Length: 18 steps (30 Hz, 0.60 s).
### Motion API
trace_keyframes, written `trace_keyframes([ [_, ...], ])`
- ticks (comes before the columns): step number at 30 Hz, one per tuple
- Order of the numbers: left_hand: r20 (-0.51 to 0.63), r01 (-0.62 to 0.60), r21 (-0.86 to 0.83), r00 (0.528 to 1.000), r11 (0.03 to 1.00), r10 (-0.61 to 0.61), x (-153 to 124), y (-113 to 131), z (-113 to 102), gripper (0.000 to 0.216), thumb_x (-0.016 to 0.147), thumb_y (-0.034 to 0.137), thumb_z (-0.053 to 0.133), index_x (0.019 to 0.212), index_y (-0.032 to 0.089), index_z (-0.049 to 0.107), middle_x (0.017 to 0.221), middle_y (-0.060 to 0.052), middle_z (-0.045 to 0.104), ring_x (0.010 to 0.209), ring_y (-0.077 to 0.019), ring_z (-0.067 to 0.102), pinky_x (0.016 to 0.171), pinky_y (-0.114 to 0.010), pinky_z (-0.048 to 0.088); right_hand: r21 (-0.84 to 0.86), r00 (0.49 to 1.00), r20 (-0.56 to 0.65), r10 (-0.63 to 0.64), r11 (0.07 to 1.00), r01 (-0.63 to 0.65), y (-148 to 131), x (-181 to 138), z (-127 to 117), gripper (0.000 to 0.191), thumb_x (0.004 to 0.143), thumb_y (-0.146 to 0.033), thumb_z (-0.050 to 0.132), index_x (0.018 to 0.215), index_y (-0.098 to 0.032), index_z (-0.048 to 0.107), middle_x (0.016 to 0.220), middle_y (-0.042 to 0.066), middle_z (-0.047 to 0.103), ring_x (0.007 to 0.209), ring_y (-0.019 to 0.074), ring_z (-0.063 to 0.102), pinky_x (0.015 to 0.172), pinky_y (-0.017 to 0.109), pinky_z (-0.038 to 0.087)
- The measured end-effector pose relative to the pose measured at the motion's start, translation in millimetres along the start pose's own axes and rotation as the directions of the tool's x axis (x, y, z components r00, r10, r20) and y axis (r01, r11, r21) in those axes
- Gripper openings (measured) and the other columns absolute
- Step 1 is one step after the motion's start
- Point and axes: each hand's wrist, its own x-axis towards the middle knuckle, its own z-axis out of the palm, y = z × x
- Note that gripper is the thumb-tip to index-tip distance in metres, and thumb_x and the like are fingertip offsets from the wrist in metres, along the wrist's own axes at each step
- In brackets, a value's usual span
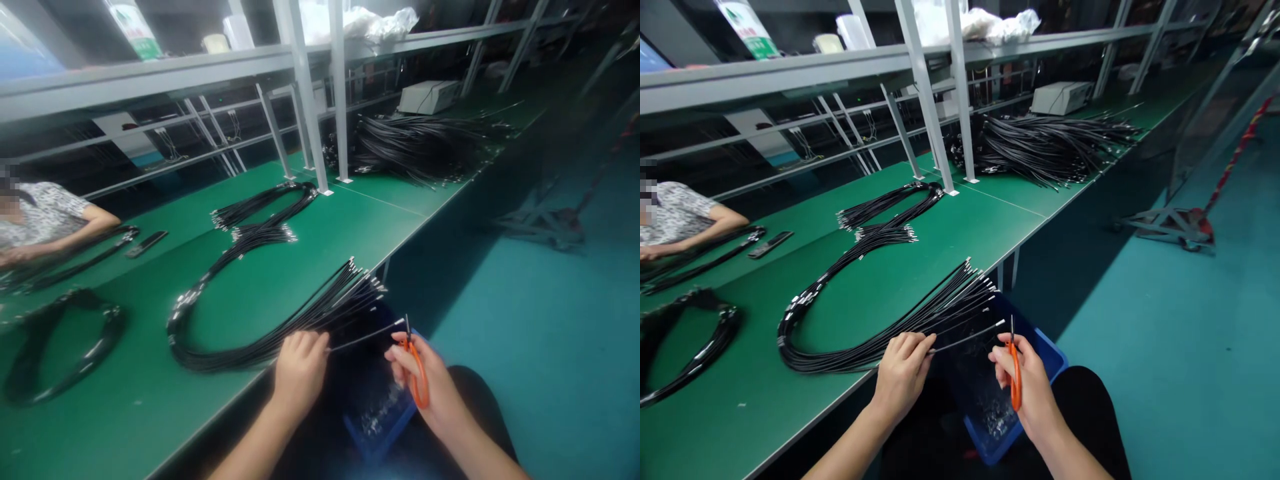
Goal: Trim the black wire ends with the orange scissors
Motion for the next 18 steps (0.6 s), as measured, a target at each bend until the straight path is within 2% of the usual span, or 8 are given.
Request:
trace_keyframes([
  [3,0.068,-0.006,-0.045,0.998,0.999,0.009,2.1,12.8,-15.5,0.018,0.088,0.022,0.051,0.097,0.019,0.067,0.083,-0.006,0.067,0.078,-0.0210,0.058,0.071,-0.035,0.042,0.083,1.000,0.001,-0.007,0.997,0.007,2.3,4.2,12.0,0.033,0.075,-0.030,0.073,0.099,-0.020,0.052,0.082,0.003,0.070,0.061,0.0114,0.059,0.056,0.024,0.046],
  [5,0.144,0.048,-0.091,0.989,0.995,-0.035,13.6,9.3,-24.1,0.015,0.086,0.030,0.055,0.091,0.024,0.067,0.081,-0.003,0.066,0.078,-0.0191,0.059,0.071,-0.032,0.042,0.127,1.000,-0.008,-0.014,0.992,0.015,3.7,10.5,20.1,0.033,0.072,-0.028,0.075,0.094,-0.021,0.052,0.078,0.000,0.069,0.062,0.0116,0.061,0.059,0.024,0.048],
  [6,0.213,0.170,-0.129,0.967,0.977,-0.140,22.2,2.5,-27.0,0.015,0.087,0.032,0.055,0.090,0.025,0.067,0.085,-0.002,0.067,0.083,-0.0183,0.059,0.074,-0.030,0.043,0.139,1.000,-0.013,-0.019,0.990,0.020,4.1,13.8,23.2,0.033,0.071,-0.026,0.076,0.092,-0.021,0.052,0.072,-0.002,0.068,0.061,0.0114,0.061,0.058,0.023,0.048],
  [8,0.205,0.318,-0.095,0.934,0.943,-0.294,41.6,-19.3,-29.4,0.022,0.092,0.029,0.044,0.091,0.022,0.065,0.090,-0.004,0.065,0.086,-0.0184,0.059,0.076,-0.030,0.043,0.147,1.000,-0.011,-0.024,0.989,0.025,3.9,19.1,27.1,0.034,0.067,-0.023,0.078,0.089,-0.021,0.052,0.064,-0.004,0.065,0.057,0.0111,0.060,0.054,0.022,0.047],
  [10,0.204,0.411,-0.051,0.896,0.910,-0.394,58.5,-44.8,-27.6,0.016,0.087,0.029,0.053,0.094,0.019,0.063,0.092,-0.007,0.064,0.086,-0.0213,0.059,0.073,-0.031,0.043,0.140,1.000,0.003,-0.020,0.990,0.019,3.3,21.7,27.9,0.035,0.066,-0.022,0.079,0.089,-0.021,0.053,0.063,-0.003,0.065,0.055,0.0114,0.060,0.052,0.022,0.046],
  [13,0.236,0.458,-0.026,0.866,0.889,-0.440,70.1,-69.9,-21.3,0.009,0.082,0.028,0.060,0.085,0.020,0.063,0.085,-0.005,0.062,0.081,-0.0205,0.059,0.070,-0.029,0.042,0.128,1.000,0.021,-0.002,0.992,0.000,3.5,22.1,25.7,0.034,0.066,-0.023,0.079,0.089,-0.020,0.054,0.063,-0.003,0.066,0.055,0.0112,0.060,0.051,0.021,0.046],
  [16,0.235,0.467,-0.028,0.862,0.884,-0.449,67.7,-72.5,-16.3,0.012,0.086,0.030,0.054,0.084,0.021,0.061,0.084,-0.004,0.061,0.081,-0.0202,0.059,0.070,-0.029,0.041,0.118,0.999,0.028,0.015,0.993,-0.019,5.6,22.3,22.8,0.032,0.067,-0.023,0.079,0.089,-0.020,0.054,0.063,-0.003,0.066,0.055,0.0109,0.060,0.051,0.020,0.047],
  [18,0.236,0.453,-0.047,0.871,0.890,-0.431,64.1,-69.1,-15.1,0.012,0.084,0.033,0.057,0.088,0.022,0.061,0.088,-0.004,0.061,0.085,-0.0202,0.058,0.072,-0.029,0.041,0.112,0.999,0.029,0.021,0.993,-0.025,7.0,23.2,21.8,0.032,0.068,-0.023,0.079,0.088,-0.020,0.055,0.063,-0.003,0.066,0.055,0.0108,0.060,0.050,0.020,0.047],
])
